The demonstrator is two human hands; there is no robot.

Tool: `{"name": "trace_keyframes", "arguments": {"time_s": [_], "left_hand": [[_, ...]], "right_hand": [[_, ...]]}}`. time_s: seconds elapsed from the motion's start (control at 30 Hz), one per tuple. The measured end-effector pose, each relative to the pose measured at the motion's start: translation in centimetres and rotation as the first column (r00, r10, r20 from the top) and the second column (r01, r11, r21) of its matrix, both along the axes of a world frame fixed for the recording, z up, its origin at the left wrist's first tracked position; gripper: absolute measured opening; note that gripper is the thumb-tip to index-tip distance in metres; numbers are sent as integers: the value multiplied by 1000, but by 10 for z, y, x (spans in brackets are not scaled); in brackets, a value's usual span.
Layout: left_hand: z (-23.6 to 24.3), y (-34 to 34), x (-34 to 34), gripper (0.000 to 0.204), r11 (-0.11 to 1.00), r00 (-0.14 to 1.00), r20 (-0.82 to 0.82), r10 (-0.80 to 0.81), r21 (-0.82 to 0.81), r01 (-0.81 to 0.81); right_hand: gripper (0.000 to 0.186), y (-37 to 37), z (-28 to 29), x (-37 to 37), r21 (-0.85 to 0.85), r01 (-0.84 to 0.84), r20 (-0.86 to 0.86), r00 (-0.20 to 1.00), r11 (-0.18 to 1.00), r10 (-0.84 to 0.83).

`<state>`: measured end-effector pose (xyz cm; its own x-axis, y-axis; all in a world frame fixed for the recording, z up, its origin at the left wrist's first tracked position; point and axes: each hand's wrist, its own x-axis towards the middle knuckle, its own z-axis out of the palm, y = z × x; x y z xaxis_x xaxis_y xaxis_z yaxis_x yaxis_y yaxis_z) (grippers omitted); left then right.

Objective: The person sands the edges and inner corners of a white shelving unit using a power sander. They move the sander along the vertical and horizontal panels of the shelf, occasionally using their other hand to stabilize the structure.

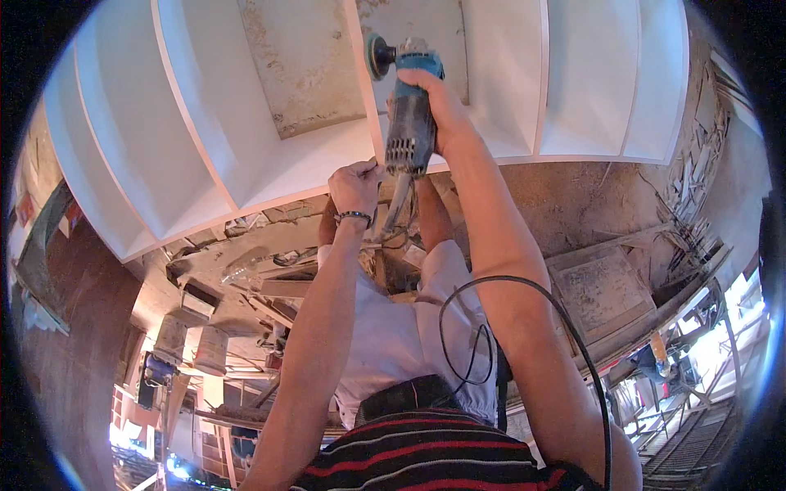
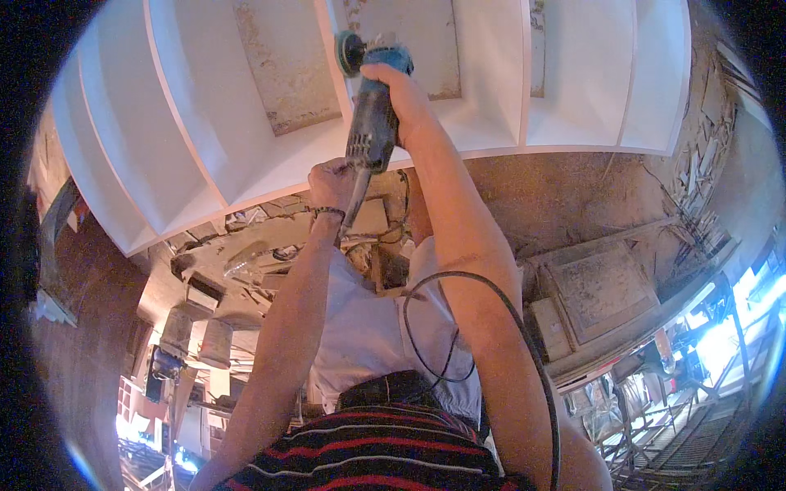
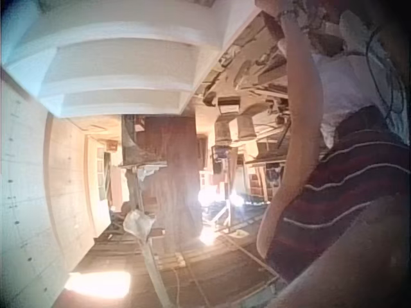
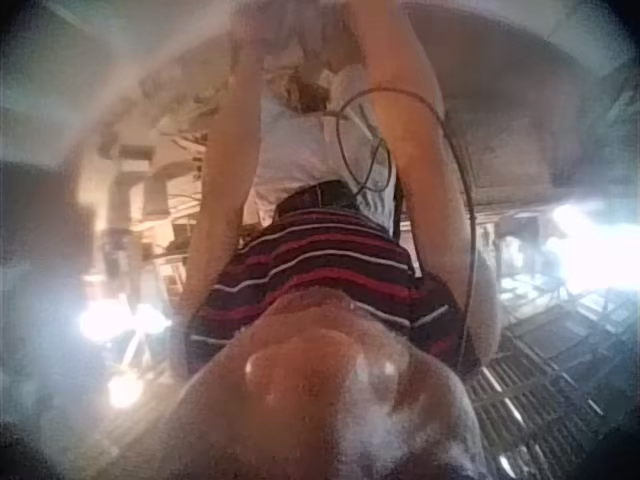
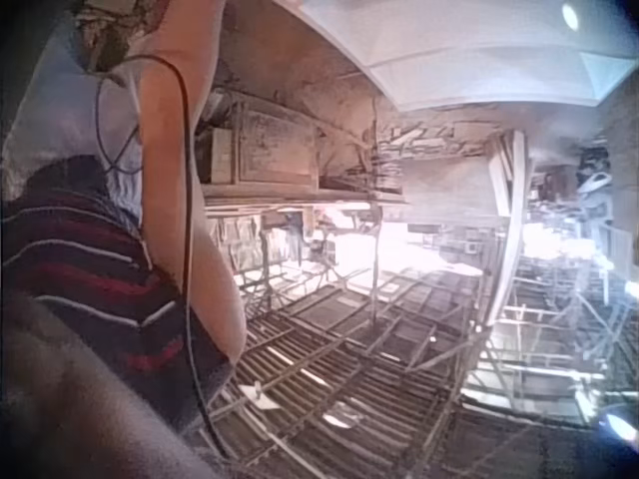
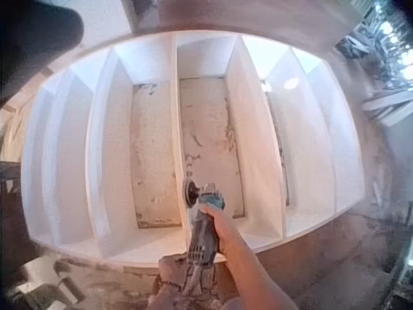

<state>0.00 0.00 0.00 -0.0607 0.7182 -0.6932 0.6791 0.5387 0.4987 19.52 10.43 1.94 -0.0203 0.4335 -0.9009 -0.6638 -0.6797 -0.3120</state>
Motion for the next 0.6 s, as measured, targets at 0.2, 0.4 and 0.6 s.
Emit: {"name": "trace_keyframes", "arguments": {"time_s": [0.2, 0.4, 0.6], "left_hand": [[-1, 9, 3, 33, 999, 998, 52, 33, 23, -35], [-11, 44, 35, 52, 990, 974, -194, -119, 54, 132], [-19, 59, 36, 40, 961, 995, -93, -25, 272, 50]], "right_hand": [[42, 37, 13, 2, -11, 6, -64, 998, 1000, -7], [39, -31, 40, 22, -62, -29, 43, 999, 998, 32], [38, -95, 66, 32, -165, 13, 44, 999, 986, -6]]}}
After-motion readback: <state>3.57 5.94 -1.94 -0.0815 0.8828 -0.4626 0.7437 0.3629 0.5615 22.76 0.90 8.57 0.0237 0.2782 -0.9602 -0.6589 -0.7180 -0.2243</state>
